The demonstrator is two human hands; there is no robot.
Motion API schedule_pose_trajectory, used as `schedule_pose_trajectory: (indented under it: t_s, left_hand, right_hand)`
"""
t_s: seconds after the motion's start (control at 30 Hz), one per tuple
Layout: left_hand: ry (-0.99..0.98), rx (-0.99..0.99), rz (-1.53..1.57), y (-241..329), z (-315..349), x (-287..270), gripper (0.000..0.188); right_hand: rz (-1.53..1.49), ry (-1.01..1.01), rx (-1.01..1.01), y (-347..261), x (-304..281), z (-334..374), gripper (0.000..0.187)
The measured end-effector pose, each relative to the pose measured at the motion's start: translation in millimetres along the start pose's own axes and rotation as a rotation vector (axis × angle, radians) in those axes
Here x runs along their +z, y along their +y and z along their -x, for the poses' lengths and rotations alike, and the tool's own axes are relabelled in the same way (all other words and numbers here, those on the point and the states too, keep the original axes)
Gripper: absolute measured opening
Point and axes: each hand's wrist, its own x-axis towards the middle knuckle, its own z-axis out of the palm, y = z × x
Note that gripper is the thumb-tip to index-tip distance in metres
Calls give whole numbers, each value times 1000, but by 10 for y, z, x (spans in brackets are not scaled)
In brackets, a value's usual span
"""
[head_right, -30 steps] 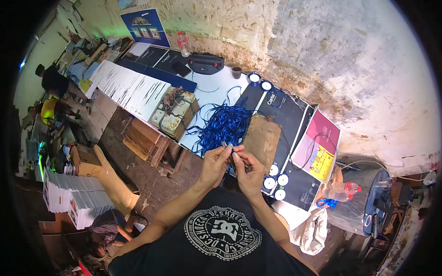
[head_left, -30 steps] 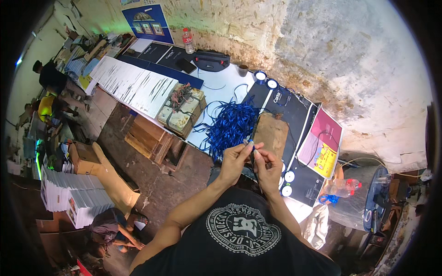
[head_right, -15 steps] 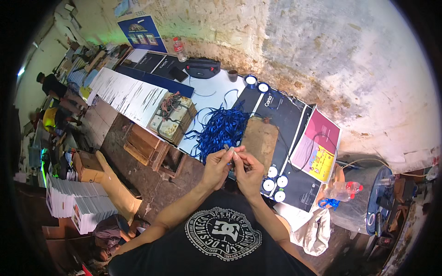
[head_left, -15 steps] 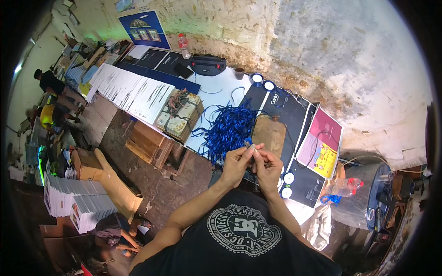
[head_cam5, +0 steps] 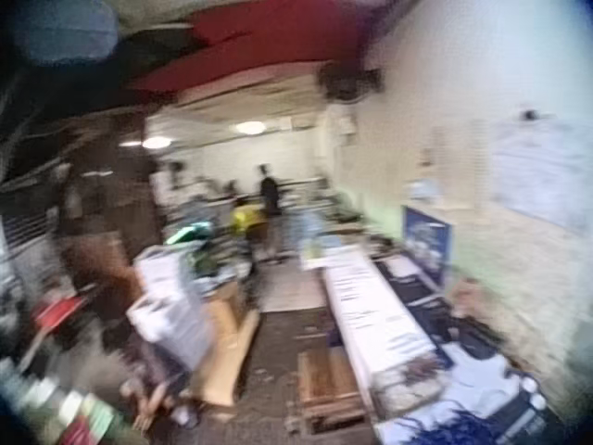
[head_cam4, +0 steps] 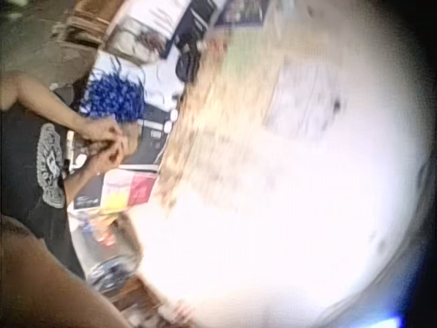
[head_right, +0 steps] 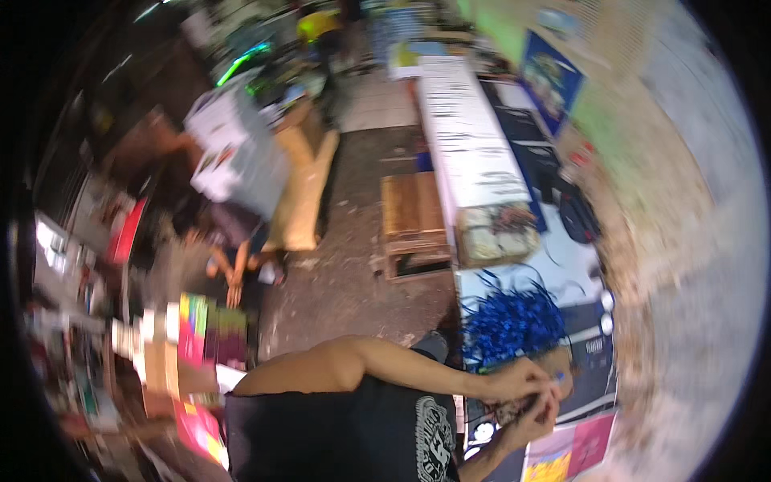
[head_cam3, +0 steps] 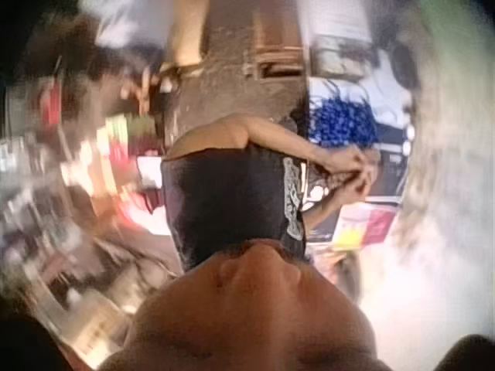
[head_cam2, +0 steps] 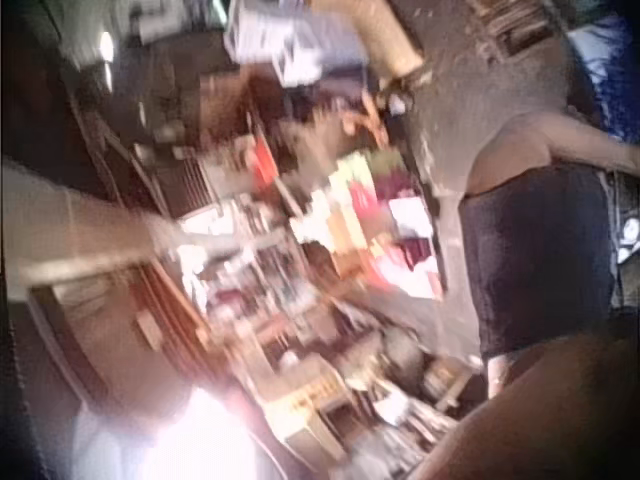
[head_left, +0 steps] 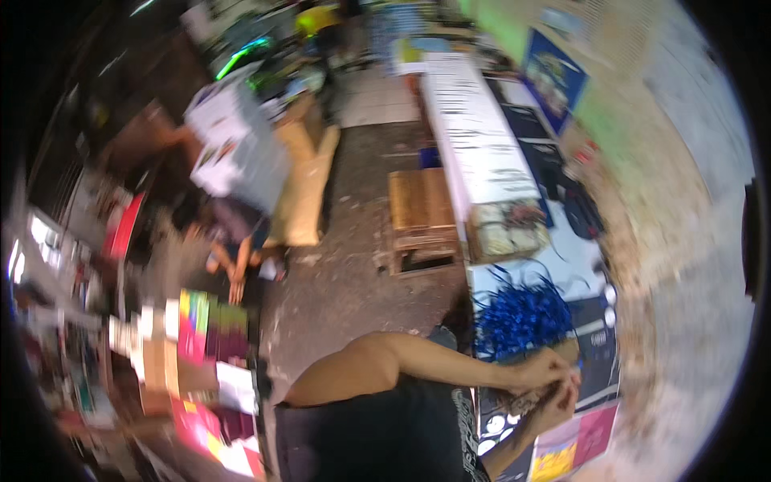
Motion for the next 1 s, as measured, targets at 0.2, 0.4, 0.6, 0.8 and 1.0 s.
schedule_pose_trajectory:
  t_s: [0.2, 0.4, 0.6, 0.8, 1.0]
  left_hand:
    - [175, 187, 8, -138, 202, -93, 25]
    - [211, 281, -5, -260, 457, -243, 31]
    - [315, 27, 197, 145, 552, -294, 31]
    - [408, 90, 139, -162, 254, -228, 34]
    - [495, 50, 161, -111, 191, -311, 35]
  right_hand:
    - [-204, -396, 197, 23, -24, -68, 20]
    - [-49, -920, 62, -261, -93, -17, 31]
    - [-141, -953, 389, -78, -57, 26, 26]
    - [-69, -752, 427, -413, -99, 259, 35]
    - [79, -826, 310, -62, -392, 271, 36]
